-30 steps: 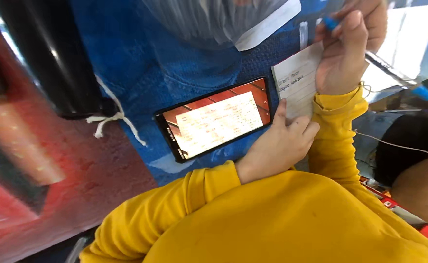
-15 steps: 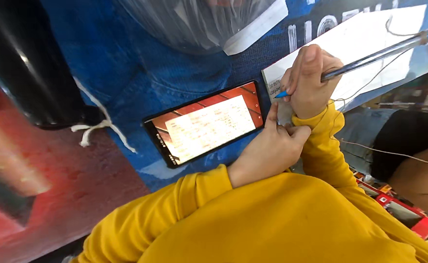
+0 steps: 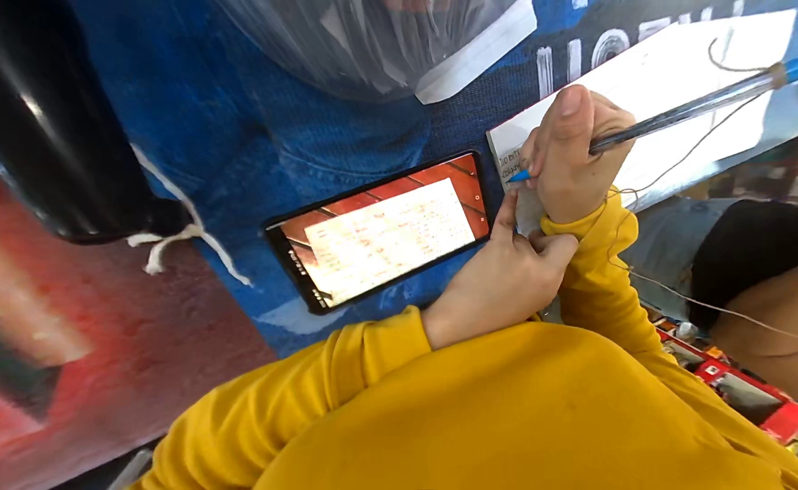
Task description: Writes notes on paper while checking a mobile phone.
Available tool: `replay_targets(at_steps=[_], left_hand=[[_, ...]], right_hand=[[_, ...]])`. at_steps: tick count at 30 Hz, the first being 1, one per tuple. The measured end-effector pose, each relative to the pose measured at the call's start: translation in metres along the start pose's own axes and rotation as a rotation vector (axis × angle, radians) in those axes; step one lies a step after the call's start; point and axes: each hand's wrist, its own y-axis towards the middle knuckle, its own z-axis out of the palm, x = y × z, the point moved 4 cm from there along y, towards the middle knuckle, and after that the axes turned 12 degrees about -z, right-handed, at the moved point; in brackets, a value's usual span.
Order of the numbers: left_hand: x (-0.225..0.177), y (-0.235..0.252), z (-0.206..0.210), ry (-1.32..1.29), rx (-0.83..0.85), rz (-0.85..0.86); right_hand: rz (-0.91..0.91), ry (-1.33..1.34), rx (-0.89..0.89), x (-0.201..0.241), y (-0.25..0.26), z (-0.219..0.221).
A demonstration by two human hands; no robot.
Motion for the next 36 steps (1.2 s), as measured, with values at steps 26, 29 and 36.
replay_targets(at_steps=[26,29,36], left_hand=[[0.0001,-0.0009,0.0006,-0.029,-0.046,0.024],[0.0002,-0.0009,0.0004,-0.037,-0.038,0.003],[0.0011,-0.0001,-0.0009,-0.034,-0.020,0.004]], right_hand=[[0.016,-0.019,-0.078,-0.0014,-0.0028,-0.0033],[0.009,-0.023,-0.089,-0.0019,-0.0026,-0.0033],[0.000,0.007,-0.077,-0.0034,-0.0015,-0.0031]])
